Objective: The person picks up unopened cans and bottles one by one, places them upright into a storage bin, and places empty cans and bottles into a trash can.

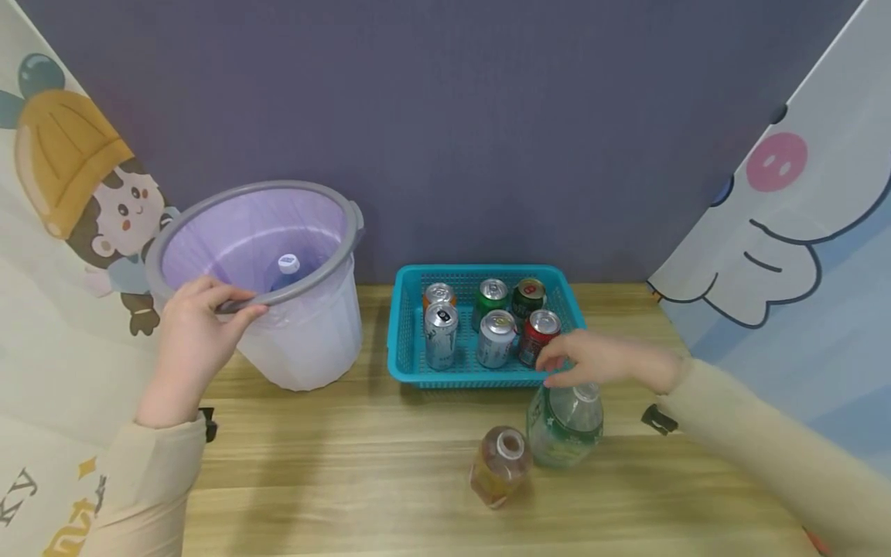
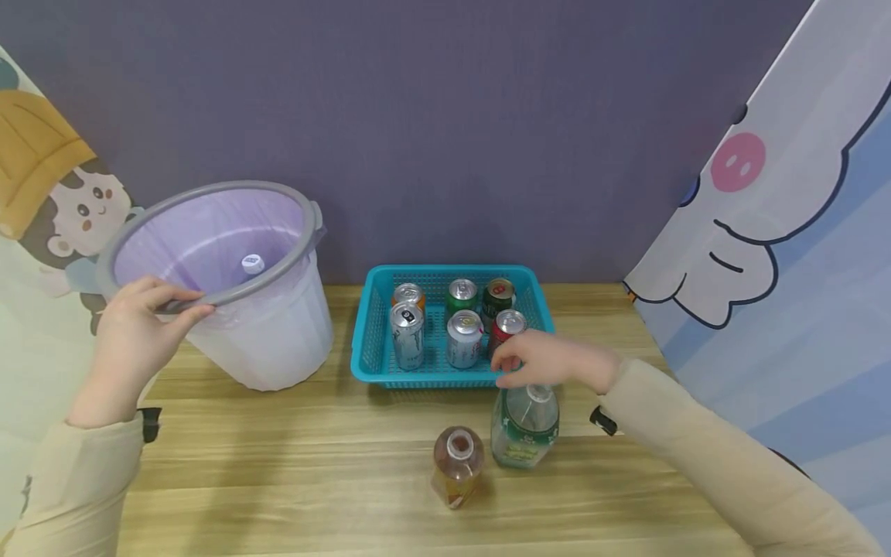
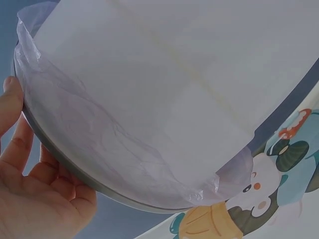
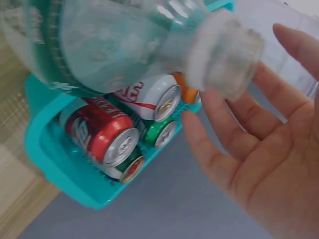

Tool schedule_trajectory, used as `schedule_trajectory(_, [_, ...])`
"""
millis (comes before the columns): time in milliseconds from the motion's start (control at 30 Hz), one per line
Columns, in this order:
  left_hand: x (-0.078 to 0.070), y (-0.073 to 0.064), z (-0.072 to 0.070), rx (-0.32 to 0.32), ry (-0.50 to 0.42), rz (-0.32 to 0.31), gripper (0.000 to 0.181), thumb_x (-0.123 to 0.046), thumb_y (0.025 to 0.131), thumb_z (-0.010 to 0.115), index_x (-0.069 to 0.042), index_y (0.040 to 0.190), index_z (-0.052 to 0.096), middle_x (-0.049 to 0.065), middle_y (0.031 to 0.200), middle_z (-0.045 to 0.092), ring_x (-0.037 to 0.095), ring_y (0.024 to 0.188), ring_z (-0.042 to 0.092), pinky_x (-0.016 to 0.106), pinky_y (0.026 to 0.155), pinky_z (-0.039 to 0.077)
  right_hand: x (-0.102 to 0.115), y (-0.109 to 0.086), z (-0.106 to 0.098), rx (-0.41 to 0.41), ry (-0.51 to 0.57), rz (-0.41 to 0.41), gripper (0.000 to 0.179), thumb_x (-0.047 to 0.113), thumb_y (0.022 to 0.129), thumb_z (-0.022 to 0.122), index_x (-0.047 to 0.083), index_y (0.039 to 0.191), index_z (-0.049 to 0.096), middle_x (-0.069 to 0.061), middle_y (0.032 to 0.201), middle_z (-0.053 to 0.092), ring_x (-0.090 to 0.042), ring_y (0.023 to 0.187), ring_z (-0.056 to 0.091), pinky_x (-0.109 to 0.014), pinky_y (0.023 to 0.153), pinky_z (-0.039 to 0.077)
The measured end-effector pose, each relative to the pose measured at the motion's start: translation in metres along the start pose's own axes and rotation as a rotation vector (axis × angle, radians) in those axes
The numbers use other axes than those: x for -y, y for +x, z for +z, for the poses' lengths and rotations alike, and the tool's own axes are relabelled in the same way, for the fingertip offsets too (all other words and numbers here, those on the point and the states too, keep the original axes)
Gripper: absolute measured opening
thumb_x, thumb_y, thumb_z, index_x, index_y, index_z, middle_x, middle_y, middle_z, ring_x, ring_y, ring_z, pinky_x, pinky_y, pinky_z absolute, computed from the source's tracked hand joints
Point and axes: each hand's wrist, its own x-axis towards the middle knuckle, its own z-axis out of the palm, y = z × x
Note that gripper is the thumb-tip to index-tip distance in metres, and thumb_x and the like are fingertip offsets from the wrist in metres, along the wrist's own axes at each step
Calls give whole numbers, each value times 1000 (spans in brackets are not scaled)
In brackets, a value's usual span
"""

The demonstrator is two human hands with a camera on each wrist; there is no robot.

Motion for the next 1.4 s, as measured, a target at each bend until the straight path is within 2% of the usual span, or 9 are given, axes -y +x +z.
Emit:
schedule_trajectory(200, [-1, 0, 0, -2, 2, 3, 19, 2, 67, 81, 9, 80, 70, 18, 70, 57, 28, 63, 44, 30, 63, 27, -4, -10, 7, -33, -37, -23, 28, 28, 90, 64, 5, 106, 68, -6, 102, 68, -20, 91, 64, -39, 79, 53])
schedule_trajectory(500, [0, -3, 1, -23, -4, 22, 19, 2, 66, 82, 9, 80, 70, 17, 69, 57, 25, 62, 43, 28, 62, 28, -13, -21, 16, -81, -20, -15, 30, 30, 90, 63, 5, 107, 67, -5, 104, 68, -23, 96, 63, -40, 82, 53])
schedule_trajectory(667, [0, -4, 2, -29, -1, 30, 20, 1, 66, 82, 8, 80, 70, 17, 70, 58, 25, 62, 43, 28, 62, 28, -19, -28, 22, -107, 16, -9, 29, 28, 90, 64, 4, 107, 67, -5, 104, 67, -20, 93, 63, -38, 79, 54])
schedule_trajectory(800, [0, -4, 2, -35, 1, 29, 20, 1, 66, 82, 8, 79, 70, 18, 69, 58, 25, 62, 42, 29, 62, 27, -23, -34, 27, -155, 1, -29, 28, 26, 89, 66, 5, 107, 67, -4, 102, 68, -17, 90, 63, -37, 77, 54])
schedule_trajectory(967, [0, -4, 1, -40, 9, 26, 19, 1, 66, 82, 8, 79, 70, 17, 69, 57, 24, 61, 41, 29, 62, 27, -25, -39, 35, -233, -78, -40, 35, 30, 82, 73, 8, 109, 66, 0, 104, 67, -17, 93, 62, -37, 78, 53])
schedule_trajectory(1067, [0, -4, 1, -42, 12, 27, 19, 1, 66, 82, 8, 79, 70, 17, 69, 57, 24, 61, 41, 29, 61, 27, -24, -41, 40, -264, -111, -35, 45, 30, 76, 78, 8, 112, 65, 0, 107, 65, -20, 95, 62, -37, 79, 53])
schedule_trajectory(1233, [1, -4, 1, -44, 7, 32, 20, 1, 66, 82, 8, 78, 69, 17, 68, 57, 23, 60, 40, 29, 61, 27, -23, -44, 45, -293, -114, -27, 62, 30, 66, 84, 8, 119, 60, -2, 110, 64, -20, 97, 60, -37, 78, 53])
schedule_trajectory(1400, [0, -4, 2, -46, 4, 34, 20, 1, 65, 82, 9, 78, 69, 17, 67, 57, 25, 60, 41, 30, 62, 27, -23, -44, 49, -301, -107, -9, 64, 29, 62, 86, 9, 118, 61, 0, 110, 63, -22, 99, 60, -39, 80, 53])
